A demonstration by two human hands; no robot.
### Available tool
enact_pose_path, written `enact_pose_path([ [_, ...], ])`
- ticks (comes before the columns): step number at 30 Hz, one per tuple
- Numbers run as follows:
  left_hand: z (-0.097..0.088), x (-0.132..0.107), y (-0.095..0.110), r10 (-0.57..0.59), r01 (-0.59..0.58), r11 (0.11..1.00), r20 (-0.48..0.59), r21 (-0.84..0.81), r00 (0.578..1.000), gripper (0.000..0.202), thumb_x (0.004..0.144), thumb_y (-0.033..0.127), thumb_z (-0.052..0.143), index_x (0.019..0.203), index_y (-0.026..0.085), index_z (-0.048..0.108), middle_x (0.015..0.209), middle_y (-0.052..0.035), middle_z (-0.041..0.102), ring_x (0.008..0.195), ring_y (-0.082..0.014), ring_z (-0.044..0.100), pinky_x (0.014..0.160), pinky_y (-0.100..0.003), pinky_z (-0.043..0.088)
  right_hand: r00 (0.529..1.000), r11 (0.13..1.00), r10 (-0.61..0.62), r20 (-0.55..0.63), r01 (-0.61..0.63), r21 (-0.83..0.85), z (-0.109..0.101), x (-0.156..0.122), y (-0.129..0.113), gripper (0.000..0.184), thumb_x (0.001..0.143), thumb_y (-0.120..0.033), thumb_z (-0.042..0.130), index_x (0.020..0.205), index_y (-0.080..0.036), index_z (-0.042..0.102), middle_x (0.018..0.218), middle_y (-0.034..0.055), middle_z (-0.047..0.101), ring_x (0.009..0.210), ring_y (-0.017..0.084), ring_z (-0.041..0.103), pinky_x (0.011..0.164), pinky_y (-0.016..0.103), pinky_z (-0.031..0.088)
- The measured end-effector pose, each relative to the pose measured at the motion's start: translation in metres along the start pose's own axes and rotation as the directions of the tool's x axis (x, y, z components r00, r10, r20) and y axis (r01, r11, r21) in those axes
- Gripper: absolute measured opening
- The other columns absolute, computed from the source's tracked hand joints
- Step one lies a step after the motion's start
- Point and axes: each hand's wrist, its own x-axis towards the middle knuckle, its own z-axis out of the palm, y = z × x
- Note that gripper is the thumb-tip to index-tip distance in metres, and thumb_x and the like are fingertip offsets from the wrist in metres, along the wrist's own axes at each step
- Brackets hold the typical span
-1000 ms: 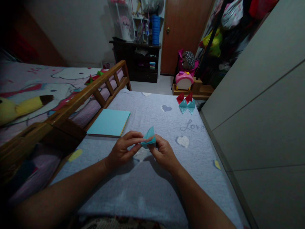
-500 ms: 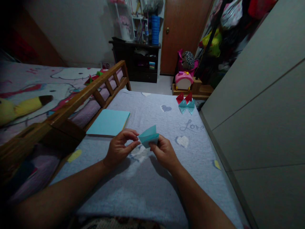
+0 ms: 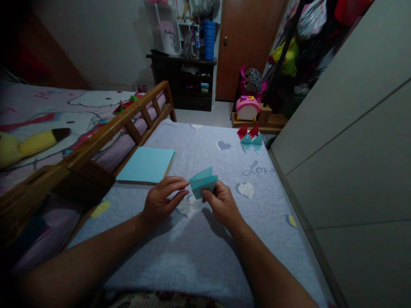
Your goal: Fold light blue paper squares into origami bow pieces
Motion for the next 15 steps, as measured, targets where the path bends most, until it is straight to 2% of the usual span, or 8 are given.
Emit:
enact_pose_path([
  [7,0.0002,0.0007,0.0016,0.069,-0.071,0.997,0.053,0.044,0.996,0.021,0.091,0.020,0.066,0.111,0.017,0.070,0.101,-0.0082,0.072,0.093,-0.0169,0.070,0.085,-0.028,0.060,1.000,0.999,0.021,-0.009,-0.021,-0.047,-0.0008,0.0013,0.0034,0.015,0.082,-0.034,0.068,0.083,-0.019,0.065,0.070,-0.0001,0.062,0.063,0.014,0.055,0.063,0.029,0.047],
  [15,0.0052,-0.0038,-0.0021,0.041,-0.044,0.999,0.153,0.015,0.987,0.022,0.092,0.019,0.063,0.113,0.017,0.069,0.105,-0.0105,0.072,0.096,-0.0183,0.069,0.086,-0.031,0.060,1.000,0.993,0.025,0.002,-0.025,-0.112,0.0027,0.0022,0.0001,0.016,0.083,-0.035,0.065,0.081,-0.019,0.063,0.070,-0.0015,0.057,0.064,0.013,0.051,0.062,0.027,0.044],
])
